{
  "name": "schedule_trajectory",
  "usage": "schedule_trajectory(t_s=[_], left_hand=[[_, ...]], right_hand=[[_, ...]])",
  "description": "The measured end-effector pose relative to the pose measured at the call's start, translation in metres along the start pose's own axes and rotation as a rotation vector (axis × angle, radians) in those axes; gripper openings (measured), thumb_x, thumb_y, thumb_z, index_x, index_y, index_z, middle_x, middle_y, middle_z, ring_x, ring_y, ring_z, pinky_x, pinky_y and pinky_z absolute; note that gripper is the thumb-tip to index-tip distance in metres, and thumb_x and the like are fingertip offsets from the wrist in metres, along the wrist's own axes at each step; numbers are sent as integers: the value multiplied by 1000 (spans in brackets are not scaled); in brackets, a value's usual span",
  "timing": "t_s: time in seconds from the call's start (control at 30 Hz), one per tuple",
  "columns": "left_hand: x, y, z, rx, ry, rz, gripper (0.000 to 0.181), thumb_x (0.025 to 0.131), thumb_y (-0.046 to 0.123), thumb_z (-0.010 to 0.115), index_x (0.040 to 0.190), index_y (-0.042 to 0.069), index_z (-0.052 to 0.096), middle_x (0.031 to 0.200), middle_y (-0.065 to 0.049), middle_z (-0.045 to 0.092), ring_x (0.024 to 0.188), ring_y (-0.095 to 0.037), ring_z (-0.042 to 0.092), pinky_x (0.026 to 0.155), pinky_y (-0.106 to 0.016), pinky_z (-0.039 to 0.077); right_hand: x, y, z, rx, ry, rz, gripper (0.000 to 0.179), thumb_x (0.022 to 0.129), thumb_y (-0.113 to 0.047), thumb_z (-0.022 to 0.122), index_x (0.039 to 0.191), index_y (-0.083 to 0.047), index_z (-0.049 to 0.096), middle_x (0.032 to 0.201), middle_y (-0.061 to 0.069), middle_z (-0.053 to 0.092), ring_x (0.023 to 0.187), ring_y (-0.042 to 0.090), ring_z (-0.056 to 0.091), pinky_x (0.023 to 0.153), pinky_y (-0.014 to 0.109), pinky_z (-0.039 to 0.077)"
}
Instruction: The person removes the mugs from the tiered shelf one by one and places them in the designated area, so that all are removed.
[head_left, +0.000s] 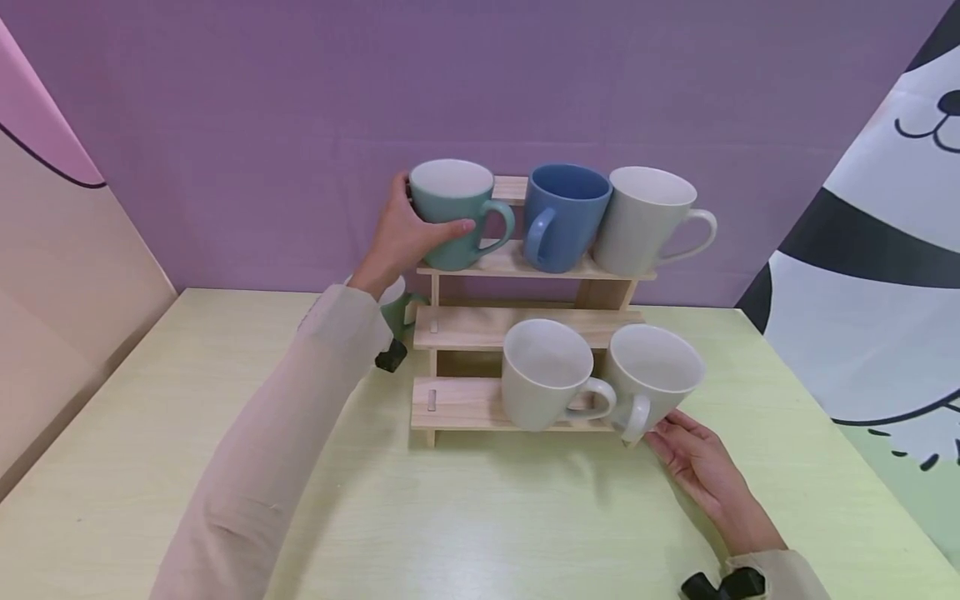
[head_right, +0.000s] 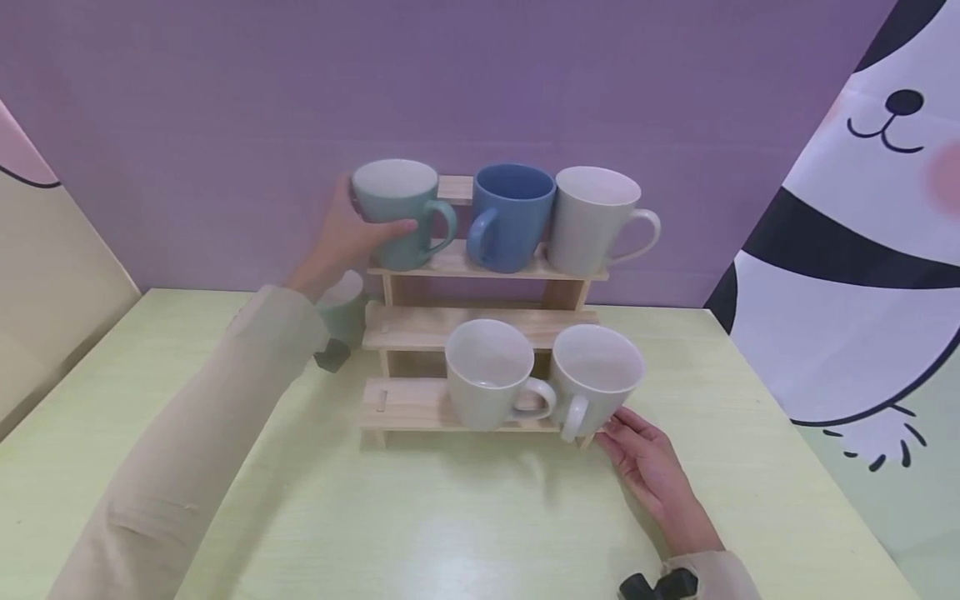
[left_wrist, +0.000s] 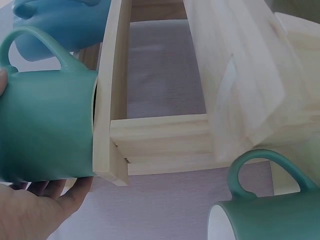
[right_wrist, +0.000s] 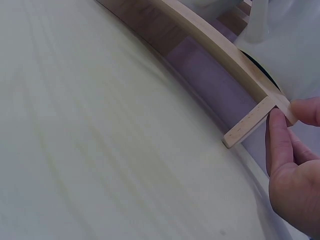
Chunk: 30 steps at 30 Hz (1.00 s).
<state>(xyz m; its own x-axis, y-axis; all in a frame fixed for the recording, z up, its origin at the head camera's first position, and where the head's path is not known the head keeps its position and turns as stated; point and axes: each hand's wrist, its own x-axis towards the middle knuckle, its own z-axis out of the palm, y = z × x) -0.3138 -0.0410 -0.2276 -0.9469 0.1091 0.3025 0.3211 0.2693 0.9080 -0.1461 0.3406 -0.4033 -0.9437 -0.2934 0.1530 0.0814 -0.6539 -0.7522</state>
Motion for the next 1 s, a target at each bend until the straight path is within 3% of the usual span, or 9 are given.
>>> schedule_trajectory(t_s=[0.33,1.0], left_hand=[[-4,2,-1,27,43,11,95,72,32,82,144,13,24,141,-7,43,125,-23,47,101,-43,44],[-11,-8,-13,51,138,57,94,68,30,85,140,12,28,138,-8,46,123,-21,49,100,-40,45]], right_hand=[[2,-1,-2,-24,22,2,43,99,10,29,115,-2,67,115,7,68,105,16,66,91,26,52],[7,-1,-6,-4,11,-2,43,98,12,28,114,0,67,114,8,69,105,17,66,90,26,52]])
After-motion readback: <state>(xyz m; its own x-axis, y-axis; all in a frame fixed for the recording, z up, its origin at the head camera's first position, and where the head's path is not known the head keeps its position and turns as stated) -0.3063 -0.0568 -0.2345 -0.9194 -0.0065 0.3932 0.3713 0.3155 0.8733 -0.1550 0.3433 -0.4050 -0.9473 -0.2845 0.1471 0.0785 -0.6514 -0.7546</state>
